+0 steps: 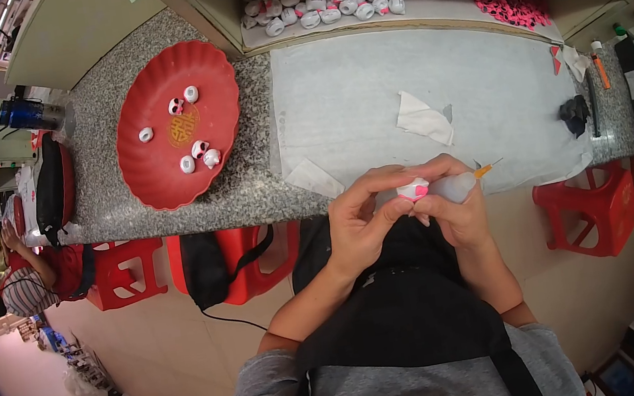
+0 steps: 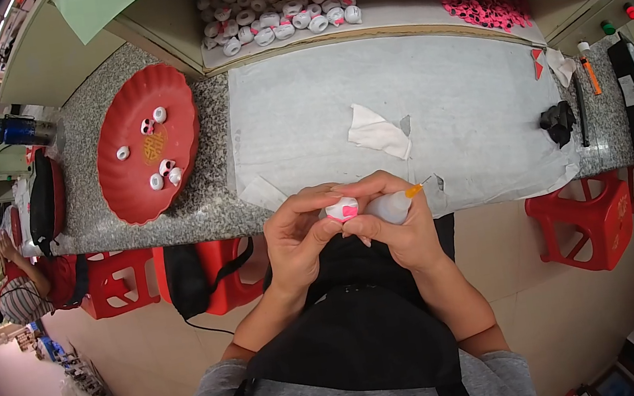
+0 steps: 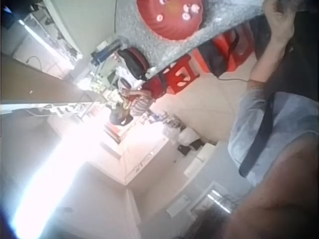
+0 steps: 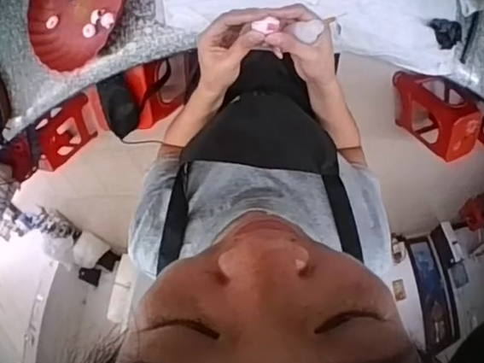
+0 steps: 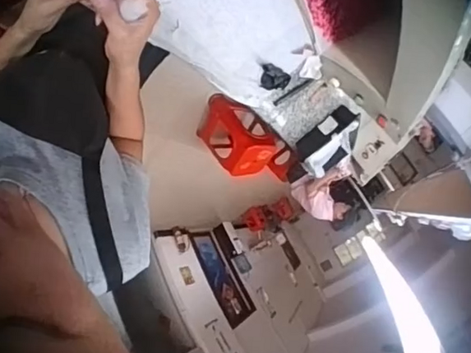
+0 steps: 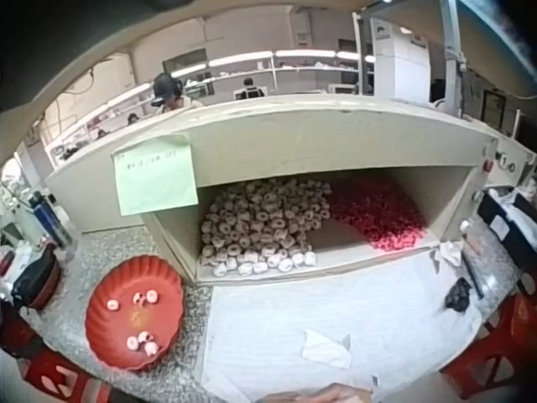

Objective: Assemble small toy figurines by applying glue and attaching parts at a workbench.

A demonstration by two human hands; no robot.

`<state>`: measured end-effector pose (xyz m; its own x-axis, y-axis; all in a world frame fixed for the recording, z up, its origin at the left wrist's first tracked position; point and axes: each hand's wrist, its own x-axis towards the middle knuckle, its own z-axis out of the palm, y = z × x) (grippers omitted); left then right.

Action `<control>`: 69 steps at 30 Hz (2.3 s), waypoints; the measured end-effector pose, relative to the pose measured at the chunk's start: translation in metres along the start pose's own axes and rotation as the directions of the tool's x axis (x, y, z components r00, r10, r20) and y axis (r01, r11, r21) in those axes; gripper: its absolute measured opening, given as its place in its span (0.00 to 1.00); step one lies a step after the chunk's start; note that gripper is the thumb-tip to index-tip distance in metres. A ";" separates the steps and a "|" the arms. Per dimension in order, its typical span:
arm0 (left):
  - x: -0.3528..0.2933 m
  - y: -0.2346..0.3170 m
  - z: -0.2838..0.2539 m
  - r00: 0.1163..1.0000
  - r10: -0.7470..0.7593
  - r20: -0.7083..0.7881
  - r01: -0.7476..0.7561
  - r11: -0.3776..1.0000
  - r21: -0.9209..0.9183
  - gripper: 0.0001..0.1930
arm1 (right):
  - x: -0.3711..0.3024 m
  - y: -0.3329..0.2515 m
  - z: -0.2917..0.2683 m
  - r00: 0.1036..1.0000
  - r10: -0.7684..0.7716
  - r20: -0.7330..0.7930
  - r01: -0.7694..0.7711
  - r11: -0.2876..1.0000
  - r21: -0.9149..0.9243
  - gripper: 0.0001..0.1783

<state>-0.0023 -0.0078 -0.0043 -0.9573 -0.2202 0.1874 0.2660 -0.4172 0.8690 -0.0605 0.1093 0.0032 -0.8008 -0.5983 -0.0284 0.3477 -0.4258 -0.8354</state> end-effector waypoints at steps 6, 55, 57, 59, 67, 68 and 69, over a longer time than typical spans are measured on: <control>0.002 0.006 0.003 1.000 0.004 -0.019 -0.004 1.000 -0.008 0.11 | 0.000 0.001 0.000 1.000 0.014 0.003 -0.014 1.000 0.010 0.14; -0.009 0.008 0.001 0.994 0.108 0.004 -0.102 0.926 0.364 0.10 | -0.011 0.009 0.007 0.995 0.011 -0.101 -0.012 1.000 -0.001 0.14; -0.010 0.010 -0.005 0.996 0.087 0.008 -0.085 0.947 0.311 0.10 | -0.010 0.009 0.010 0.997 0.037 -0.075 -0.037 0.999 0.007 0.14; -0.015 0.010 -0.011 0.997 0.077 0.010 -0.077 0.963 0.260 0.10 | -0.012 0.009 0.013 0.997 0.061 -0.037 -0.060 0.998 0.010 0.14; -0.028 0.011 -0.015 1.000 -0.009 0.018 0.010 0.999 -0.044 0.10 | -0.022 0.011 0.017 0.996 0.091 -0.016 -0.091 0.996 -0.014 0.13; -0.025 0.011 -0.015 0.999 -0.042 0.019 0.043 0.998 -0.042 0.10 | -0.020 0.010 0.017 0.995 0.089 -0.054 -0.090 0.996 -0.024 0.13; -0.026 0.014 -0.011 0.996 -0.085 0.018 0.086 0.995 -0.047 0.10 | -0.020 0.010 0.017 0.994 0.101 -0.045 -0.102 0.995 -0.019 0.13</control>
<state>0.0275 -0.0178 -0.0021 -0.9784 -0.1676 0.1209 0.1877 -0.4758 0.8593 -0.0333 0.1056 0.0048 -0.7825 -0.6074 -0.1373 0.4185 -0.3497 -0.8382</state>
